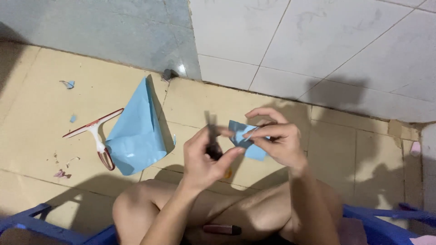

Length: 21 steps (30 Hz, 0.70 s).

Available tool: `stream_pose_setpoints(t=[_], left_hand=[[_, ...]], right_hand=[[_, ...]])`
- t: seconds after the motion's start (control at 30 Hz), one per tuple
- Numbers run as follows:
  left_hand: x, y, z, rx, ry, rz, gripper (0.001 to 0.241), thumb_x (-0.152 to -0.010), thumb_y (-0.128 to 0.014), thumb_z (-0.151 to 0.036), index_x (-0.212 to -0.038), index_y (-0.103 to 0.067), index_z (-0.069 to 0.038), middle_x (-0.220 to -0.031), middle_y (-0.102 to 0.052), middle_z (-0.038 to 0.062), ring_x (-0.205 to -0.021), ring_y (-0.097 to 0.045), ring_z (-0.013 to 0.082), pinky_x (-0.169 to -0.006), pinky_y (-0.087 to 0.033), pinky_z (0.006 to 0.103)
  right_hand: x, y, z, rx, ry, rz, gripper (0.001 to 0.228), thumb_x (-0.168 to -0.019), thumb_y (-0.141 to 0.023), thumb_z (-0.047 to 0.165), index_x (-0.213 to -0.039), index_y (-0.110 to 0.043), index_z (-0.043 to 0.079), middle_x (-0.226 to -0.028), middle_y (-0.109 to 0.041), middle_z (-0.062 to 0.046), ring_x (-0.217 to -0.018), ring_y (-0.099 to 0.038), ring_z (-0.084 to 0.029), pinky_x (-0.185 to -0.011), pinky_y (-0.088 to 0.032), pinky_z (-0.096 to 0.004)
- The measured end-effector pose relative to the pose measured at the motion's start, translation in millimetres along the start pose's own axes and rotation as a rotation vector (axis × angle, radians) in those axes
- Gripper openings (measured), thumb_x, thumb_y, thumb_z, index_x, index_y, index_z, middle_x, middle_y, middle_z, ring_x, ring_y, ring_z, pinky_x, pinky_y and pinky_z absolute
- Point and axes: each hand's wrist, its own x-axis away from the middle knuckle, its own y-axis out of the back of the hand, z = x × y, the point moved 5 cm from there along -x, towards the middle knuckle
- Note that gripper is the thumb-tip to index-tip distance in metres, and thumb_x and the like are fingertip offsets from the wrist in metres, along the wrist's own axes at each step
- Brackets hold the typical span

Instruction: Cutting small pieces of blue vinyl and applying them to a tiled wall for decoration.

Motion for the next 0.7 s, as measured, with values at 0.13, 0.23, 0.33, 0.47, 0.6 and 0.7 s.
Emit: stream_pose_setpoints(t=[0.13,0.23,0.33,0.47,0.6,0.7], left_hand=[[-7.8,-19.7,-5.2,-0.096,-0.063,0.061,0.023,-0.073,-0.09,-0.013,-0.091,-0.075,-0.013,-0.07,-0.075,0.004,-0.048,-0.065,0.0171,-0.043,-0.05,0.0246],[-6.5,-20.7,3.6,-0.138,-0.058,0.023,0.021,-0.073,-0.089,-0.007,-0.085,-0.073,-0.013,-0.072,-0.079,0.003,-0.049,-0.069,0.0153,-0.043,-0.05,0.0218],[1.1,3.1,29.5,0.014,0.089,-0.153,0.032,-0.068,-0.095,-0.002,-0.085,-0.068,-0.008,-0.072,-0.08,0.006,-0.052,-0.064,0.0082,-0.049,-0.051,0.0189],[30.4,17.8,147.9,-0.348,0.683,0.24,0.023,-0.074,-0.088,-0.015,-0.091,-0.076,-0.004,-0.087,-0.08,0.017,-0.085,-0.072,0.029,-0.073,-0.058,0.0383],[89.1,28.7,257.2,-0.818,0.881,0.659,0.019,-0.079,-0.075,-0.021,-0.074,-0.07,-0.004,-0.075,-0.074,0.02,-0.078,-0.076,0.0378,-0.068,-0.059,0.0513],[92.3,26.3,290.8,-1.058,0.858,0.594,0.031,-0.077,-0.075,-0.03,-0.089,-0.079,-0.002,-0.086,-0.076,0.023,-0.091,-0.076,0.0446,-0.077,-0.06,0.0537]], right_hand=[[-3.3,-7.6,16.0,0.125,0.059,0.032,0.01,-0.081,-0.082,0.001,-0.089,-0.082,0.006,-0.119,-0.067,-0.026,-0.069,-0.074,-0.027,-0.066,-0.06,-0.039],[-3.6,1.4,11.7,0.228,0.033,0.021,0.013,-0.083,-0.082,0.001,-0.093,-0.084,0.01,-0.117,-0.07,-0.023,-0.065,-0.073,-0.026,-0.063,-0.06,-0.037],[-0.2,23.6,2.4,0.389,0.006,-0.073,0.03,-0.076,-0.089,0.006,-0.104,-0.083,0.013,-0.118,-0.074,-0.022,-0.097,-0.075,-0.035,-0.09,-0.056,-0.049],[24.5,63.3,-58.4,-0.474,-0.264,-0.328,0.085,-0.075,-0.077,-0.011,-0.153,-0.045,0.003,-0.11,-0.074,-0.017,-0.097,-0.072,-0.018,-0.084,-0.058,-0.03],[20.0,59.2,-58.4,-0.929,-0.306,-0.444,0.073,-0.081,-0.075,-0.006,-0.15,-0.05,-0.003,-0.097,-0.075,-0.011,-0.087,-0.076,-0.019,-0.083,-0.063,-0.036],[32.6,61.4,-89.4,-0.917,-0.366,-0.591,0.051,-0.079,-0.074,-0.008,-0.128,-0.066,0.0,-0.087,-0.071,-0.007,-0.081,-0.075,-0.021,-0.079,-0.064,-0.036]])
